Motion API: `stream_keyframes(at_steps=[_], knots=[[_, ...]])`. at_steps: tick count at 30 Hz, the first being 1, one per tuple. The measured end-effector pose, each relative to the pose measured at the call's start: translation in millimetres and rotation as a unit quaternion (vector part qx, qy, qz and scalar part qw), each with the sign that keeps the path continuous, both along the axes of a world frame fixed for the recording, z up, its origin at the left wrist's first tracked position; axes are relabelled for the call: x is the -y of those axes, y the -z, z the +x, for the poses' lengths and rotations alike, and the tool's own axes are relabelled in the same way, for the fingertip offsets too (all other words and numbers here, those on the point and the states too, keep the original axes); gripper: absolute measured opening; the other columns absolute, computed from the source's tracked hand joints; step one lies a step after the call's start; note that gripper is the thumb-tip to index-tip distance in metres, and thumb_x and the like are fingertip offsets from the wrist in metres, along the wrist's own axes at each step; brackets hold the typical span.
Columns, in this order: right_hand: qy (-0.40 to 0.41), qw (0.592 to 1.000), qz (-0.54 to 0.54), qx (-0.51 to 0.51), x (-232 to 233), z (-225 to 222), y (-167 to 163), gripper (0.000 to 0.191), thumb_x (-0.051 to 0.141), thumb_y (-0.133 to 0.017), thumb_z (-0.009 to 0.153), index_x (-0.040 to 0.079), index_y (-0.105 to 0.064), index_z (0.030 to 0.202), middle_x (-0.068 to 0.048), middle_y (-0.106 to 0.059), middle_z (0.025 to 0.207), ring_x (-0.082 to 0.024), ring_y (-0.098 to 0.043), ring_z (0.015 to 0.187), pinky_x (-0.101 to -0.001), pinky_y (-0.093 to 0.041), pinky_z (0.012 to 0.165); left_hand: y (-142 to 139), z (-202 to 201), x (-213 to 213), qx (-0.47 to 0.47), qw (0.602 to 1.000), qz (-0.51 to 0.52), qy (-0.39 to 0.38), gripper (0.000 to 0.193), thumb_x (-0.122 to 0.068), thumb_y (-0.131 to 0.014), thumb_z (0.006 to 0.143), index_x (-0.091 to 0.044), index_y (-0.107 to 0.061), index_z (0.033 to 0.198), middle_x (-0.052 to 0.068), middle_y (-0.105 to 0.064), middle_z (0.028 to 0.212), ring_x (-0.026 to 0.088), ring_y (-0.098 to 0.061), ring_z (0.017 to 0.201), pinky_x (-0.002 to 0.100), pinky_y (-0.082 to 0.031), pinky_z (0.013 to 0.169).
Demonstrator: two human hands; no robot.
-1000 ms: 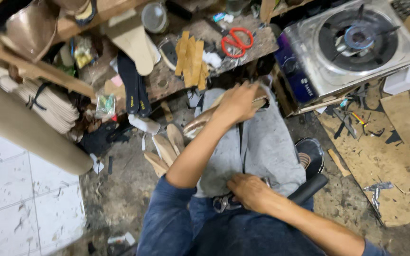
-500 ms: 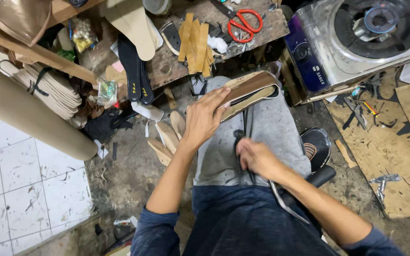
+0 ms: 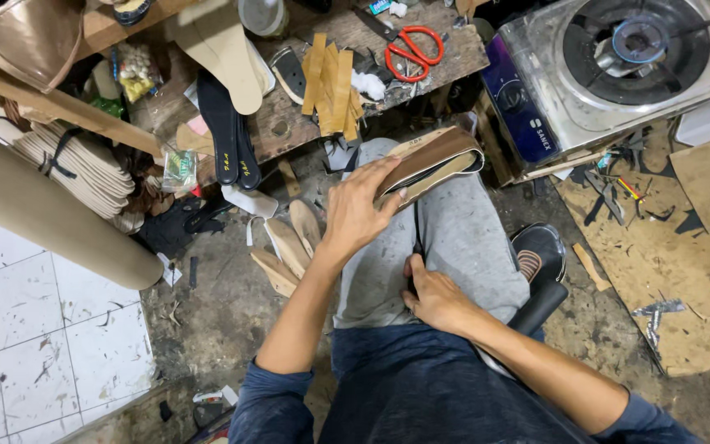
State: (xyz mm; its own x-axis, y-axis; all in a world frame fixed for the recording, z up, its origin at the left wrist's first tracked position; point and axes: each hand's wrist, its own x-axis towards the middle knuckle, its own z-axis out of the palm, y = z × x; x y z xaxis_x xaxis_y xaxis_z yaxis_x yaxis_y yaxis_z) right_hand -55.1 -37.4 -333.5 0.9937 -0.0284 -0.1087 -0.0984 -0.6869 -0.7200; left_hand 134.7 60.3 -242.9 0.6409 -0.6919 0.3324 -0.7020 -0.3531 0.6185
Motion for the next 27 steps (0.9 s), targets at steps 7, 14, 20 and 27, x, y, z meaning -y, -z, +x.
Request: stream_keyframes(at_steps=[7,14,20,27], knots=[[0.211,0.866,0.378,-0.249,11.7,-2.5,-36.9,0.04,-0.001,-0.063,0.092,0.007,-0.04,0.123,-0.01,-0.056,0.076,-0.024,-0.066,0.055,-0.0358,-0.054,0.046,-0.9,1.4,-2.7,-0.043,0.999,0.014,0.001,0.04,-0.023,-0.073,0.09,-0.012,-0.069,0.128,0.007,-0.071,0.131,0.028,-0.069,0.115,0.039,-0.057,0.088],[0.098,0.835,0.441,-0.314,28.8,-40.1,-78.0,0.087,-0.006,-0.064,0.083,0.026,-0.026,0.154,-0.008,-0.064,0.082,-0.021,-0.074,0.064,-0.0306,-0.059,0.054,2.7,9.5,-3.4,-0.018,0.999,0.025,0.024,0.042,-0.02,-0.071,0.091,-0.012,-0.068,0.132,0.008,-0.067,0.135,0.03,-0.066,0.123,0.04,-0.056,0.092],[0.137,0.881,0.355,-0.281,6.4,-34.3,-27.6,0.032,-0.004,-0.055,0.086,0.005,-0.058,0.117,-0.01,-0.062,0.089,-0.023,-0.068,0.076,-0.0328,-0.057,0.059,5.6,12.5,-6.1,-0.041,0.999,0.006,0.032,0.049,-0.012,-0.064,0.093,-0.012,-0.061,0.141,0.01,-0.064,0.142,0.031,-0.061,0.127,0.041,-0.052,0.099],[0.115,0.941,0.299,0.108,32.1,-40.5,-37.9,0.022,-0.012,-0.062,0.075,0.002,-0.059,0.092,-0.011,-0.053,0.132,-0.022,-0.056,0.112,-0.0313,-0.048,0.083,0.9,26.9,-1.4,0.006,0.999,0.032,0.042,0.049,-0.012,-0.065,0.093,-0.01,-0.06,0.141,0.009,-0.064,0.141,0.03,-0.061,0.13,0.04,-0.051,0.102]])
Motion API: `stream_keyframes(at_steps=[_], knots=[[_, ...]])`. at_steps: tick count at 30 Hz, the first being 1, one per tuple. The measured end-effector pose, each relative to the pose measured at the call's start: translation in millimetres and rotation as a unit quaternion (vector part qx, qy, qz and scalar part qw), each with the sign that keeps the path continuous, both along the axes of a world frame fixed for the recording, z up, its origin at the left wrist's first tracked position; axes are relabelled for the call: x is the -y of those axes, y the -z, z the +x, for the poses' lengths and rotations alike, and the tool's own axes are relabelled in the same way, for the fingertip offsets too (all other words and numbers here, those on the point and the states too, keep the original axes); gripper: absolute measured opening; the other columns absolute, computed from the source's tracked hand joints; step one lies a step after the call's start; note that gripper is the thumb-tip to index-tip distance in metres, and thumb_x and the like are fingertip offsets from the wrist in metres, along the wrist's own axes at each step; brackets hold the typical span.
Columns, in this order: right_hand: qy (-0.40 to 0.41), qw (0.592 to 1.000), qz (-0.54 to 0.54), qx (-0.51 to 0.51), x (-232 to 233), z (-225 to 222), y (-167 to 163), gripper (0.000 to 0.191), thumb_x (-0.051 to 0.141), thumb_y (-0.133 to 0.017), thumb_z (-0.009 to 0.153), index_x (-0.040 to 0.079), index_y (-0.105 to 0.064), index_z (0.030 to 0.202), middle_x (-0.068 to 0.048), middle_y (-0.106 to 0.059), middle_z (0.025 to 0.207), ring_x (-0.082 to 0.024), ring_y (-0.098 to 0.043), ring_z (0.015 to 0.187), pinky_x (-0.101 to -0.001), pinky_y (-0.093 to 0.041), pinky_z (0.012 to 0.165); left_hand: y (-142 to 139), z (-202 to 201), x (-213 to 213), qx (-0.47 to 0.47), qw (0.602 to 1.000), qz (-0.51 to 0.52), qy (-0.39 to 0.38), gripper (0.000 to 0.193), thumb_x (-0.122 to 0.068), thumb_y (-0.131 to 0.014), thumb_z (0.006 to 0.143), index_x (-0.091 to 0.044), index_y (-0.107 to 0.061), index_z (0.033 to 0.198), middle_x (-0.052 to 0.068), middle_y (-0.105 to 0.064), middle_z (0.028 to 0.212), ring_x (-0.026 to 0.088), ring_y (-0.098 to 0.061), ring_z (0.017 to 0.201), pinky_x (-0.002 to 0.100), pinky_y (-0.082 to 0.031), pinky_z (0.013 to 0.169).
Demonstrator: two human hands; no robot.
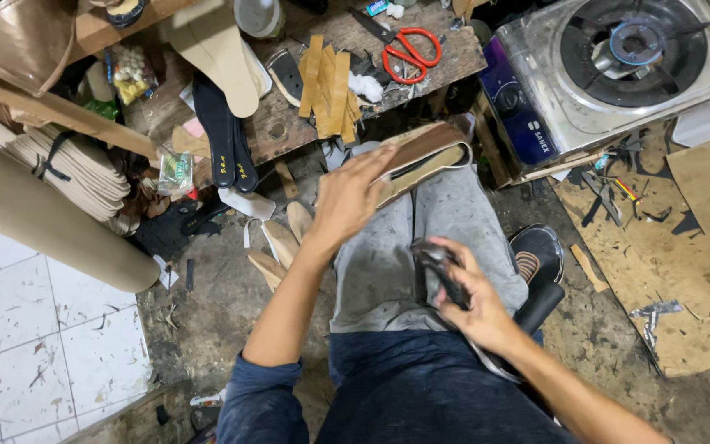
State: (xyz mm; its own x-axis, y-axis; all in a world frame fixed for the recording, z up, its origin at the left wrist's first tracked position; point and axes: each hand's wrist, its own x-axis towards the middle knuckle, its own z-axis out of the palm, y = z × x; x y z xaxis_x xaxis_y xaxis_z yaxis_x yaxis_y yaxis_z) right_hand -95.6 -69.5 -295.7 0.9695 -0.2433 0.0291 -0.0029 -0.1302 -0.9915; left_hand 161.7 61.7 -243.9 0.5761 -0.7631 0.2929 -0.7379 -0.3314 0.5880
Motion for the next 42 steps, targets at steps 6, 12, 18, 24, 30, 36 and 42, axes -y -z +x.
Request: stream_keyframes(at_steps=[6,12,18,24,30,36,42], knots=[[-0.02,0.995,0.075,-0.064,23.4,42.3,-6.0,0.014,-0.007,-0.06,0.091,0.004,-0.055,0.097,-0.007,-0.065,0.118,-0.021,-0.064,0.097,-0.0328,-0.053,0.087,6.5,-7.7,11.2,0.036,0.999,-0.024,0.003,0.048,-0.02,-0.075,0.089,-0.006,-0.064,0.134,0.011,-0.065,0.136,0.031,-0.064,0.125,0.04,-0.052,0.102],[-0.036,0.988,-0.11,-0.102,40.8,72.0,-20.4,0.017,-0.001,-0.06,0.091,0.001,-0.059,0.108,-0.014,-0.073,0.112,-0.025,-0.07,0.107,-0.0366,-0.052,0.093,18.6,-12.0,11.7,0.077,0.996,-0.034,-0.005,0.045,-0.015,-0.075,0.089,-0.011,-0.067,0.133,0.006,-0.068,0.135,0.029,-0.066,0.124,0.038,-0.054,0.102],[-0.06,0.971,-0.18,-0.144,40.7,88.0,-36.5,0.024,0.008,-0.061,0.093,0.0,-0.061,0.115,-0.02,-0.071,0.106,-0.034,-0.068,0.106,-0.0415,-0.051,0.093,25.4,-15.2,9.7,0.109,0.994,-0.023,-0.003,0.053,-0.01,-0.074,0.083,-0.011,-0.067,0.135,0.005,-0.067,0.138,0.03,-0.066,0.125,0.039,-0.054,0.101],[-0.033,0.967,-0.239,-0.083,35.0,94.6,-33.4,0.018,0.009,-0.062,0.096,-0.004,-0.056,0.107,-0.024,-0.064,0.105,-0.042,-0.064,0.101,-0.0464,-0.05,0.088,25.0,-15.5,8.4,0.115,0.993,-0.017,-0.003,0.054,-0.009,-0.074,0.081,-0.01,-0.067,0.134,0.006,-0.067,0.137,0.031,-0.065,0.123,0.04,-0.054,0.099],[0.084,0.958,-0.268,-0.051,12.0,107.3,-7.1,0.02,0.011,-0.061,0.101,-0.004,-0.048,0.103,-0.027,-0.058,0.096,-0.047,-0.059,0.088,-0.0521,-0.046,0.077,16.8,-2.6,8.9,0.058,0.998,-0.039,0.005,0.049,-0.008,-0.073,0.083,-0.013,-0.069,0.132,0.005,-0.069,0.133,0.025,-0.068,0.121,0.036,-0.057,0.093],[0.111,0.951,-0.276,-0.087,-0.3,111.0,-4.0,0.021,0.014,-0.057,0.104,-0.004,-0.045,0.103,-0.031,-0.06,0.089,-0.052,-0.06,0.082,-0.0559,-0.047,0.072,19.7,1.5,14.3,0.029,1.0,0.007,-0.008,0.051,-0.006,-0.071,0.079,-0.017,-0.073,0.128,0.003,-0.072,0.131,0.026,-0.07,0.113,0.038,-0.057,0.08],[0.071,0.944,-0.282,-0.159,13.7,103.5,-17.4,0.024,0.019,-0.056,0.103,-0.003,-0.045,0.104,-0.034,-0.065,0.083,-0.056,-0.062,0.081,-0.0599,-0.047,0.068,25.9,6.7,17.2,0.025,1.0,-0.001,0.013,0.055,-0.017,-0.079,0.077,-0.021,-0.07,0.131,0.006,-0.068,0.135,0.031,-0.068,0.118,0.04,-0.056,0.09]])
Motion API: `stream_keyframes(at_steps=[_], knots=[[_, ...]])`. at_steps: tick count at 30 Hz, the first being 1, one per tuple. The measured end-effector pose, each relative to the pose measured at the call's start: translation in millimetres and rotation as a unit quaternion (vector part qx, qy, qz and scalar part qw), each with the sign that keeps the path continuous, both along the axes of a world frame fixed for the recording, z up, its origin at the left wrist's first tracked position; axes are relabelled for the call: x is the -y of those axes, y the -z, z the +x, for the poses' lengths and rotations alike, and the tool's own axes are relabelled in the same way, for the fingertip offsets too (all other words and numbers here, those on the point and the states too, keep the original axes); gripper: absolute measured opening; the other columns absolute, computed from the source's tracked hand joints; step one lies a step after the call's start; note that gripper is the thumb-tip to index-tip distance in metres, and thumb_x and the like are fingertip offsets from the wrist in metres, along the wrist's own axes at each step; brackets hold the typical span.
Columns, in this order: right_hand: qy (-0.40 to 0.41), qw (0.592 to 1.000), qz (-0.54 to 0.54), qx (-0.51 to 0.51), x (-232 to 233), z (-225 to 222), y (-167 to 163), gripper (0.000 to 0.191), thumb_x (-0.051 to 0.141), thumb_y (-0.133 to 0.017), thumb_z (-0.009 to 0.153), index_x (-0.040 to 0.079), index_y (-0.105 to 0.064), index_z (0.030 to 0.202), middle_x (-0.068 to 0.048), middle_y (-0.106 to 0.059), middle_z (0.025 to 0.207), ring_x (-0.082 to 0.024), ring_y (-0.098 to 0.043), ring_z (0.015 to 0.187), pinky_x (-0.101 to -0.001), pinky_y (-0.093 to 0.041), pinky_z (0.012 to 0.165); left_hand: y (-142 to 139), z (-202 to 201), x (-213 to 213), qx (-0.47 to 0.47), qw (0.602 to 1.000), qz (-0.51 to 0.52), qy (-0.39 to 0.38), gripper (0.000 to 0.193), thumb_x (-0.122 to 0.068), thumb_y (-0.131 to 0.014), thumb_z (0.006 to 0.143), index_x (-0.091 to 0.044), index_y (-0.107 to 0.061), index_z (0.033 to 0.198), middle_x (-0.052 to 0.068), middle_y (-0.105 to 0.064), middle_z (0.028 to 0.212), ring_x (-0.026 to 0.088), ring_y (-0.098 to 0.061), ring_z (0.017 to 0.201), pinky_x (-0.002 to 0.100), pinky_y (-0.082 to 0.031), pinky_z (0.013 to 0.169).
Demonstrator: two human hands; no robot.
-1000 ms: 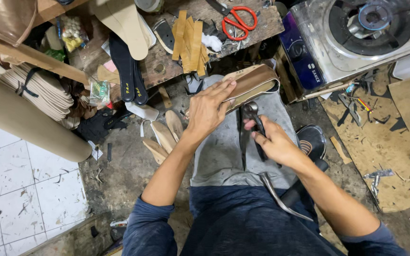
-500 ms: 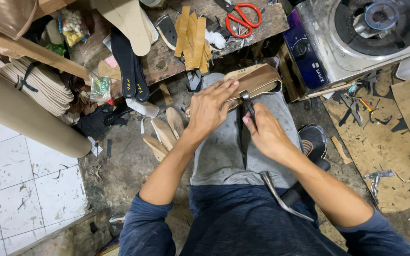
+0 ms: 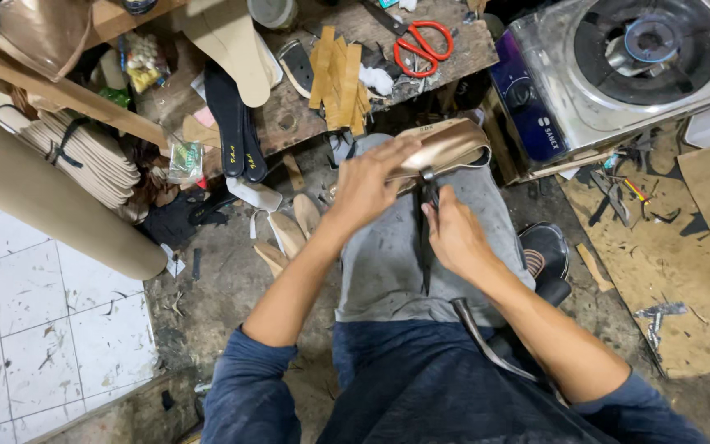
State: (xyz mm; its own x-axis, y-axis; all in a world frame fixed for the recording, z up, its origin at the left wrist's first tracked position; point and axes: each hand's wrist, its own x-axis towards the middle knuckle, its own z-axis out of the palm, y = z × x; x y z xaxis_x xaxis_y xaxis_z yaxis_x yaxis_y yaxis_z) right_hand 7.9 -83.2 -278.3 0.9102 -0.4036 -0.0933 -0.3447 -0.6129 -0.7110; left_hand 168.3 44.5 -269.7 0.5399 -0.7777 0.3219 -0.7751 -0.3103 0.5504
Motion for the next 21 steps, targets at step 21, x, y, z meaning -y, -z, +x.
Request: stream_keyframes(at_steps=[21], knots=[[-0.13,0.948,-0.255,-0.141,63.6,15.3,-33.9,0.039,0.003,-0.067,0.08,-0.01,-0.052,0.114,-0.032,-0.056,0.115,-0.047,-0.061,0.106,-0.0523,-0.053,0.087,13.0,0.0,29.5,0.091,0.982,0.164,0.002,0.06,-0.036,-0.056,0.103,-0.015,-0.037,0.156,0.029,-0.05,0.149,0.048,-0.058,0.126,0.056,-0.054,0.088]])
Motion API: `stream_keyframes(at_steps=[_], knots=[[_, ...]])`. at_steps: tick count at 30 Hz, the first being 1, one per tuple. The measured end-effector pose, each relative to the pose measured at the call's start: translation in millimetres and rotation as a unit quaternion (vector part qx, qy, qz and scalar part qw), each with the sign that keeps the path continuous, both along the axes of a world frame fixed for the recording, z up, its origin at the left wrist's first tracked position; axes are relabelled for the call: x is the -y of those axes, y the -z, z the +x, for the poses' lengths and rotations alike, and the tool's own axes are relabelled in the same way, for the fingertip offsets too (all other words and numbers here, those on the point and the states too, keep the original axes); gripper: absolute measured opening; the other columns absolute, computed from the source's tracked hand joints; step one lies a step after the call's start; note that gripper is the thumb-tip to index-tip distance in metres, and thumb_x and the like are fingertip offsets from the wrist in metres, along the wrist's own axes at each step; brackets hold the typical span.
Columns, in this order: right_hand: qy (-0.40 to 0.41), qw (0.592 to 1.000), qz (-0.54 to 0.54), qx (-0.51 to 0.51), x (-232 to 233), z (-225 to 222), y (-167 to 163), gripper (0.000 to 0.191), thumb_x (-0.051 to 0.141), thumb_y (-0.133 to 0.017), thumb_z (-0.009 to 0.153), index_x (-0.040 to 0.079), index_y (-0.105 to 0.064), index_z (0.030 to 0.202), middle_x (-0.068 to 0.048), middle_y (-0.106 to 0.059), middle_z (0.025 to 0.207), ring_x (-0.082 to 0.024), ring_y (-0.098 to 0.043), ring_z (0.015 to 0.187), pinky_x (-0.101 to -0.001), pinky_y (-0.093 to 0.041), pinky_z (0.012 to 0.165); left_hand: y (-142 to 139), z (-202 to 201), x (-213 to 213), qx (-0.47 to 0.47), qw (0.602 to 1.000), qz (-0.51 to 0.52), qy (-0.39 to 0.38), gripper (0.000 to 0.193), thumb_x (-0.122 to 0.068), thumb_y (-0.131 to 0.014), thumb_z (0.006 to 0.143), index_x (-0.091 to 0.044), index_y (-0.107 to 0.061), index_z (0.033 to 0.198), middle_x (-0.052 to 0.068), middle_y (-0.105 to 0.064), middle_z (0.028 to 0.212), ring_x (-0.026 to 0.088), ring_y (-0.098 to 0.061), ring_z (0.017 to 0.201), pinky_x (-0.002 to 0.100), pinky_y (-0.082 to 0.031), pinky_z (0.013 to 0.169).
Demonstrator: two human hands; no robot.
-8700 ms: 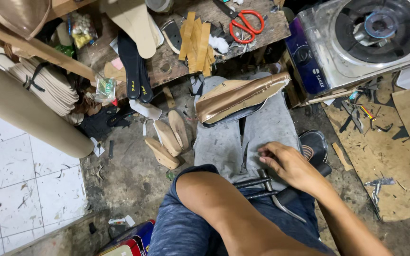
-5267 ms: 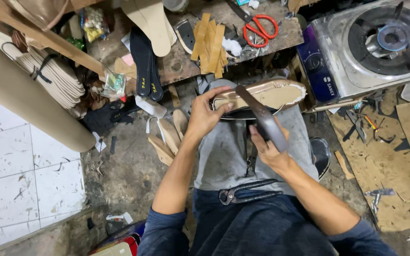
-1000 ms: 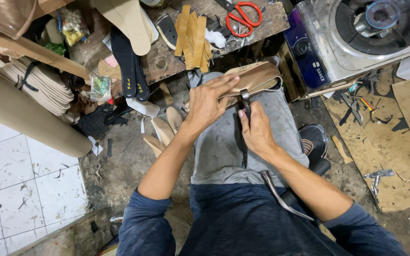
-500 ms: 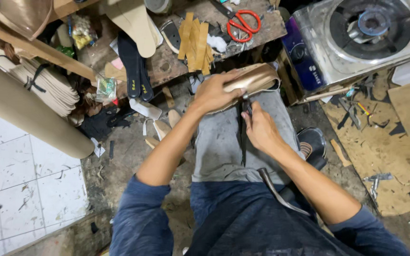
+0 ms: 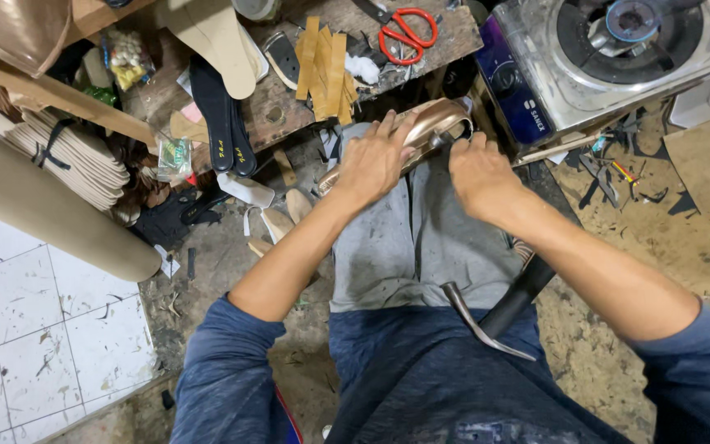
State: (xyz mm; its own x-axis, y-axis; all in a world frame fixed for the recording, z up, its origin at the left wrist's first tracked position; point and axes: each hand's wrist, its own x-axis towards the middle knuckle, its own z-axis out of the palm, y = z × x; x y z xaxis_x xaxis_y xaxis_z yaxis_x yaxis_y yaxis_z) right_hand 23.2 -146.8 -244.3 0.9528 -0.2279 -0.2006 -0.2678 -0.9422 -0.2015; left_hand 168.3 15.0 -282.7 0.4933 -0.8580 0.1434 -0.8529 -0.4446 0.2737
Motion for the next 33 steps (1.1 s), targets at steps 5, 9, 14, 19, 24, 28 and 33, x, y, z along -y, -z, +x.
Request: stream_keyframes(at_steps=[5,9,14,19,24,28,33], knots=[[-0.015,0.986,0.079,0.148,-1.0,-13.6,7.5,0.021,0.005,-0.062,0.098,-0.008,-0.048,0.107,-0.031,-0.056,0.108,-0.051,-0.06,0.094,-0.0551,-0.05,0.078,-15.0,6.5,5.9,-0.09,0.995,0.03,-0.025,0.06,-0.04,-0.053,0.1,-0.022,-0.038,0.155,0.028,-0.049,0.15,0.047,-0.059,0.125,0.057,-0.051,0.094],[-0.068,0.975,0.024,0.211,-4.4,-19.2,16.2,0.021,-0.003,-0.061,0.09,-0.008,-0.046,0.105,-0.029,-0.056,0.104,-0.046,-0.062,0.094,-0.0521,-0.053,0.078,-19.4,5.8,15.5,-0.114,0.991,0.053,-0.048,0.057,-0.048,-0.049,0.103,-0.03,-0.038,0.156,0.031,-0.046,0.147,0.051,-0.055,0.124,0.058,-0.046,0.099],[-0.054,0.993,-0.063,0.081,-1.5,-19.9,12.3,0.035,-0.009,-0.06,0.072,-0.009,-0.048,0.104,-0.028,-0.057,0.103,-0.042,-0.064,0.092,-0.0473,-0.056,0.074,-17.0,-5.2,14.6,-0.001,1.0,0.021,-0.013,0.06,-0.047,-0.048,0.103,-0.027,-0.035,0.158,0.031,-0.05,0.147,0.053,-0.056,0.124,0.059,-0.047,0.098],[-0.025,0.989,0.02,0.145,0.6,-17.6,20.6,0.027,-0.008,-0.058,0.083,-0.01,-0.048,0.108,-0.029,-0.058,0.103,-0.044,-0.064,0.089,-0.0506,-0.054,0.078,-24.2,6.5,31.4,-0.149,0.986,0.071,-0.039,0.054,-0.049,-0.046,0.103,-0.033,-0.038,0.153,0.025,-0.058,0.134,0.05,-0.058,0.117,0.057,-0.047,0.095],[-0.06,0.99,0.048,0.115,11.3,-26.3,22.2,0.028,-0.008,-0.059,0.073,-0.009,-0.054,0.101,-0.029,-0.063,0.096,-0.045,-0.066,0.088,-0.0484,-0.054,0.077,-17.8,3.2,43.9,-0.042,0.997,0.055,-0.024,0.053,-0.045,-0.043,0.105,-0.024,-0.039,0.154,0.025,-0.064,0.121,0.047,-0.065,0.105,0.056,-0.05,0.09],[-0.053,0.969,0.235,0.052,1.9,-36.8,15.0,0.014,0.003,-0.066,0.084,-0.003,-0.06,0.095,-0.023,-0.07,0.089,-0.039,-0.068,0.087,-0.0455,-0.055,0.078,-6.9,-3.9,46.4,0.02,0.998,0.042,-0.043,0.053,-0.045,-0.043,0.106,-0.016,-0.043,0.151,0.023,-0.066,0.118,0.043,-0.067,0.1,0.052,-0.052,0.086],[0.119,0.883,0.453,-0.029,-19.0,-33.2,25.5,0.016,0.015,-0.063,0.098,0.0,-0.058,0.102,-0.016,-0.07,0.088,-0.026,-0.073,0.079,-0.0367,-0.06,0.07,-23.6,25.4,36.4,-0.17,0.984,0.04,0.043,0.059,-0.05,-0.053,0.101,-0.024,-0.044,0.154,0.017,-0.063,0.136,0.041,-0.064,0.115,0.051,-0.05,0.094]])
